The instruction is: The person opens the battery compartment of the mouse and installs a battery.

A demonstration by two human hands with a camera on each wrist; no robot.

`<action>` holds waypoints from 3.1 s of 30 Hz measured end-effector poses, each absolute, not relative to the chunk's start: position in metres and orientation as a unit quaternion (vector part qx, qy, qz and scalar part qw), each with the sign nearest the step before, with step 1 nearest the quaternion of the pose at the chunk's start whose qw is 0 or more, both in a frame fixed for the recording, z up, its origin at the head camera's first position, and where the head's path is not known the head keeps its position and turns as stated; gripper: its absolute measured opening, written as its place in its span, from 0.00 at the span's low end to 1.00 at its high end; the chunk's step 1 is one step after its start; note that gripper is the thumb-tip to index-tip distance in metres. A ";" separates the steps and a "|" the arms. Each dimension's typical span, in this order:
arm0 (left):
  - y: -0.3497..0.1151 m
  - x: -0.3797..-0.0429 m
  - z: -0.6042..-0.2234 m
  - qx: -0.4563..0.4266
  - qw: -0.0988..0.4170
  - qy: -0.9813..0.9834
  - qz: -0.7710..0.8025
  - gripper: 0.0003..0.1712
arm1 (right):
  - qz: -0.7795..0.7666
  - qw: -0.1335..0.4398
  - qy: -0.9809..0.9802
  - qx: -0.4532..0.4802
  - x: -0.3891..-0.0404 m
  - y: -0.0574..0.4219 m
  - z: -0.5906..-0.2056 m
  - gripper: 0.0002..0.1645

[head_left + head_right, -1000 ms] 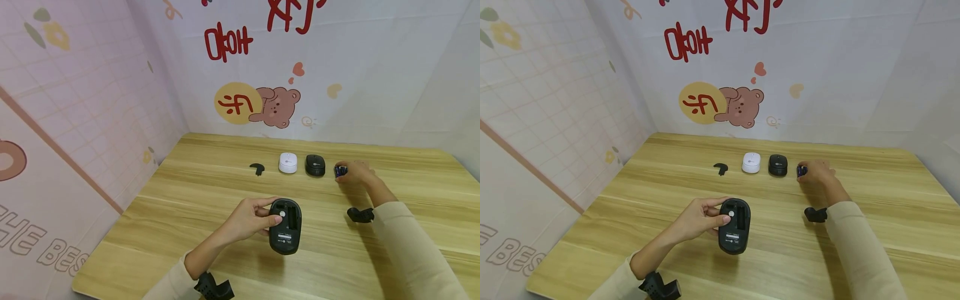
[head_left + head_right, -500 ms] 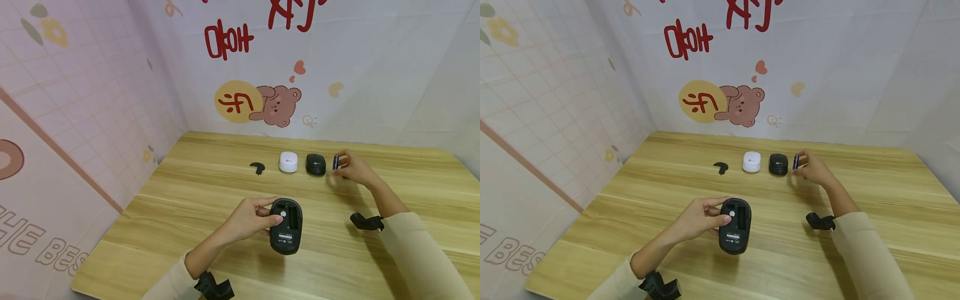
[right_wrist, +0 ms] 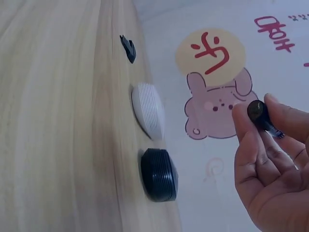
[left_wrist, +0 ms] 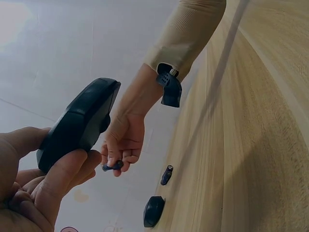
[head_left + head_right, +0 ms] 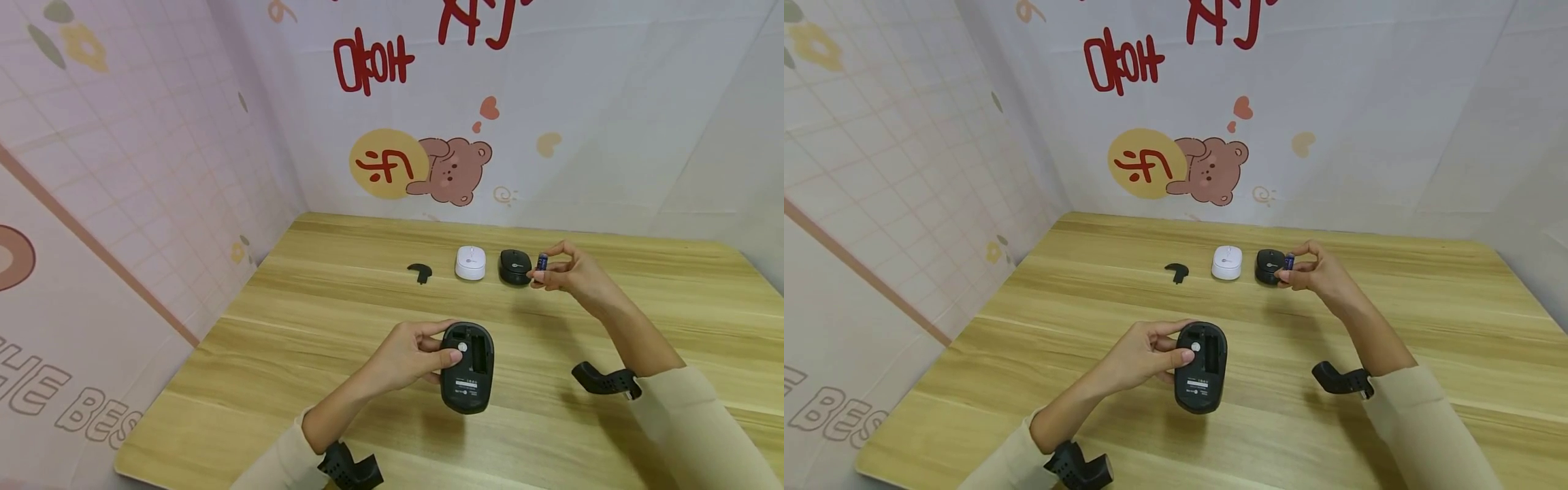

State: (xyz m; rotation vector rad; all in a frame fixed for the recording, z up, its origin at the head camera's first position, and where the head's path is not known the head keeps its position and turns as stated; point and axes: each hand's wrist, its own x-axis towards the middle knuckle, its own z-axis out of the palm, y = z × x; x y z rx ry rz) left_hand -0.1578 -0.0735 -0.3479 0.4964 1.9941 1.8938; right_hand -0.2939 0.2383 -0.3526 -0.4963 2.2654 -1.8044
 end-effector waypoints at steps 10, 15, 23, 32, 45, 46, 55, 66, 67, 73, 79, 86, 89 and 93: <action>-0.072 -0.159 -0.347 0.172 0.171 0.705 0.666 0.26 | -0.647 0.056 0.745 -0.150 -0.272 0.215 -0.338 0.17; -0.072 -0.159 -0.346 0.174 0.172 0.706 0.664 0.26 | -0.633 0.014 0.759 -0.153 -0.259 0.202 -0.327 0.13; -0.071 -0.159 -0.345 0.176 0.177 0.706 0.663 0.26 | -0.629 -0.027 0.760 -0.162 -0.240 0.186 -0.314 0.07; -0.070 -0.159 -0.345 0.176 0.176 0.710 0.659 0.26 | -0.573 -0.049 0.804 -0.151 -0.224 0.180 -0.304 0.07; -0.070 -0.159 -0.345 0.175 0.180 0.710 0.658 0.26 | -0.576 -0.068 0.793 -0.187 -0.204 0.168 -0.295 0.03; -0.070 -0.159 -0.345 0.176 0.180 0.710 0.658 0.26 | -0.576 -0.070 0.792 -0.189 -0.204 0.168 -0.295 0.02; -0.068 -0.159 -0.348 0.179 0.187 0.706 0.660 0.27 | -0.577 -0.067 0.788 -0.201 -0.198 0.163 -0.296 0.03; -0.067 -0.159 -0.349 0.177 0.180 0.712 0.655 0.26 | -0.548 -0.048 0.806 -0.219 -0.188 0.156 -0.294 0.01; -0.067 -0.159 -0.349 0.176 0.181 0.712 0.656 0.26 | -0.538 -0.049 0.812 -0.219 -0.187 0.156 -0.294 0.02; -0.069 -0.158 -0.348 0.172 0.182 0.710 0.658 0.26 | -0.493 -0.052 0.843 -0.207 -0.182 0.151 -0.296 0.07; -0.069 -0.158 -0.347 0.170 0.185 0.713 0.655 0.26 | -0.484 -0.066 0.843 -0.225 -0.181 0.147 -0.301 0.05; -0.070 -0.159 -0.347 0.172 0.185 0.708 0.660 0.26 | -0.466 -0.106 0.838 -0.262 -0.179 0.143 -0.306 0.06; -0.070 -0.159 -0.347 0.173 0.184 0.708 0.660 0.26 | -0.457 -0.110 0.839 -0.273 -0.178 0.142 -0.307 0.06; -0.071 -0.159 -0.347 0.175 0.183 0.708 0.659 0.26 | -0.444 -0.111 0.843 -0.282 -0.177 0.140 -0.308 0.06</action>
